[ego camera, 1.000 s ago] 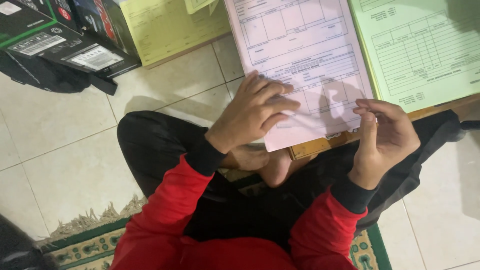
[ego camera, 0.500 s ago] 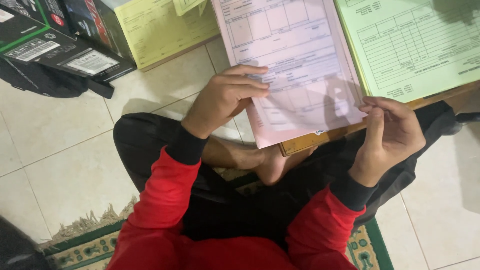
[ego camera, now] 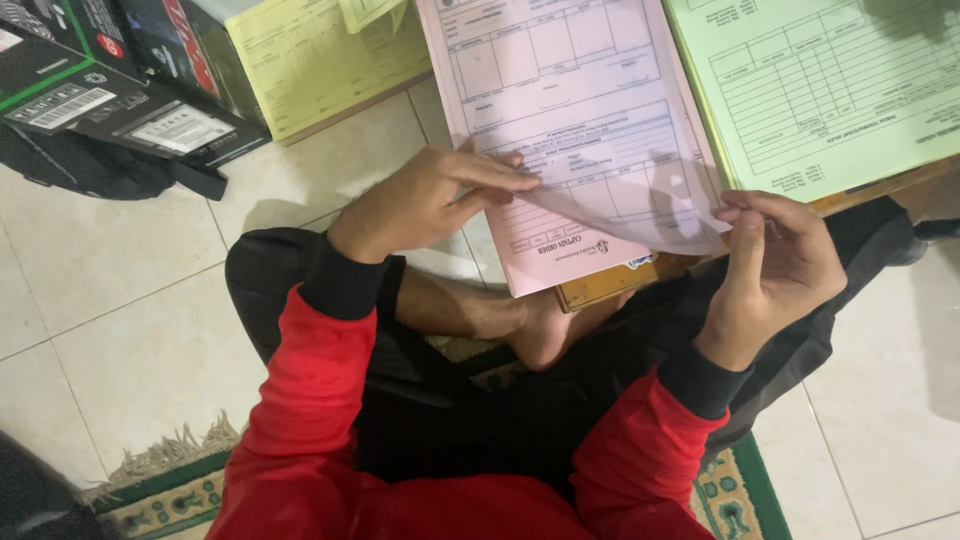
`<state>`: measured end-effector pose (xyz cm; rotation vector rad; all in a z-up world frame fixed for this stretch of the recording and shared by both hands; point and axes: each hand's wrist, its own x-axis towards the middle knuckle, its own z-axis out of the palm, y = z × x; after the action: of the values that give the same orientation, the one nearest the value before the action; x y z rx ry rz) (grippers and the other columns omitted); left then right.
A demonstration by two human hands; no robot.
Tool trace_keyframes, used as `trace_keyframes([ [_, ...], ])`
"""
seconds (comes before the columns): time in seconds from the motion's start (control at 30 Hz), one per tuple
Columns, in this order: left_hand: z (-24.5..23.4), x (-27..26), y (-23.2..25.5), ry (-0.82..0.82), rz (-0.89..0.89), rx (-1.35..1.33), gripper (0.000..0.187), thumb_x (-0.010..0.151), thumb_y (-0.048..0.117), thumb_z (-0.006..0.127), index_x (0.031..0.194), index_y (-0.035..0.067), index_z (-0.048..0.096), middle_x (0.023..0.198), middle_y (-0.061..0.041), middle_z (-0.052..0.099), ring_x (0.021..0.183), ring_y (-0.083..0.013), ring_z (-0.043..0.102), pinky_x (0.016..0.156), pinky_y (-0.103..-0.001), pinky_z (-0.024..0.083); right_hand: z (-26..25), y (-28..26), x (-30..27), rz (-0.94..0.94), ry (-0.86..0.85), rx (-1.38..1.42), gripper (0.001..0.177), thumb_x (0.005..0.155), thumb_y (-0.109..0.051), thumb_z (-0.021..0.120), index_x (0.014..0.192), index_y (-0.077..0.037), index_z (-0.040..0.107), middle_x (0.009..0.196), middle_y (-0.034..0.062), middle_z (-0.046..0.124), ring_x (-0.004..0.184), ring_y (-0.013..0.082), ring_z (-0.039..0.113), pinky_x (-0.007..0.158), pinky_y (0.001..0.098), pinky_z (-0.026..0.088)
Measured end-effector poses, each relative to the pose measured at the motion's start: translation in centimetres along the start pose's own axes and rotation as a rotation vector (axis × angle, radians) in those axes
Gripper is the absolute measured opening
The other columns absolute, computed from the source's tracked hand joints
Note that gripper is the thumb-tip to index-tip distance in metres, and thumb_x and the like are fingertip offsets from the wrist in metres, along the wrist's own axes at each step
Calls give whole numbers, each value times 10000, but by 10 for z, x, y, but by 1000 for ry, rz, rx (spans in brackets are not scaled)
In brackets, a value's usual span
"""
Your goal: Sorting and organizing various printed forms and documents while sitting on the floor.
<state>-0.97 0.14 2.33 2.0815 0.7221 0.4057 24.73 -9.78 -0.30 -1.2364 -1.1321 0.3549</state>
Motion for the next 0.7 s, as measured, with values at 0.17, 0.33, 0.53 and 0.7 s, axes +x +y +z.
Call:
trace_keyframes([
  [0.17,2,4,-8,121,88,6,181,753,68,701,928,98,668,1025,-122,649,1056,-280,597,997,-374,420,4,-5,2,-34,-26,-27,69,957,30,520,939,83,561,854,214,594,751,258,596,668,290,471],
  [0.33,-6,4,4,22,76,25,289,802,150,638,1060,22,608,1128,-161,592,1150,-315,515,1039,-417,350,3,-4,2,-36,-19,1,102,964,-2,530,941,95,557,852,214,582,760,259,582,722,304,501],
  [0.53,-4,2,0,178,90,69,148,825,-56,596,919,37,661,1078,-143,633,1078,-258,593,967,-389,453,2,-2,2,-34,-17,-36,94,974,-2,535,946,83,560,860,211,594,734,257,603,639,285,469],
  [0.7,-3,0,10,452,275,8,226,775,-166,686,899,21,662,923,-133,675,969,-299,640,879,-349,549,1,-3,3,-31,26,-37,60,923,82,502,949,83,555,860,212,585,796,269,601,745,310,492],
])
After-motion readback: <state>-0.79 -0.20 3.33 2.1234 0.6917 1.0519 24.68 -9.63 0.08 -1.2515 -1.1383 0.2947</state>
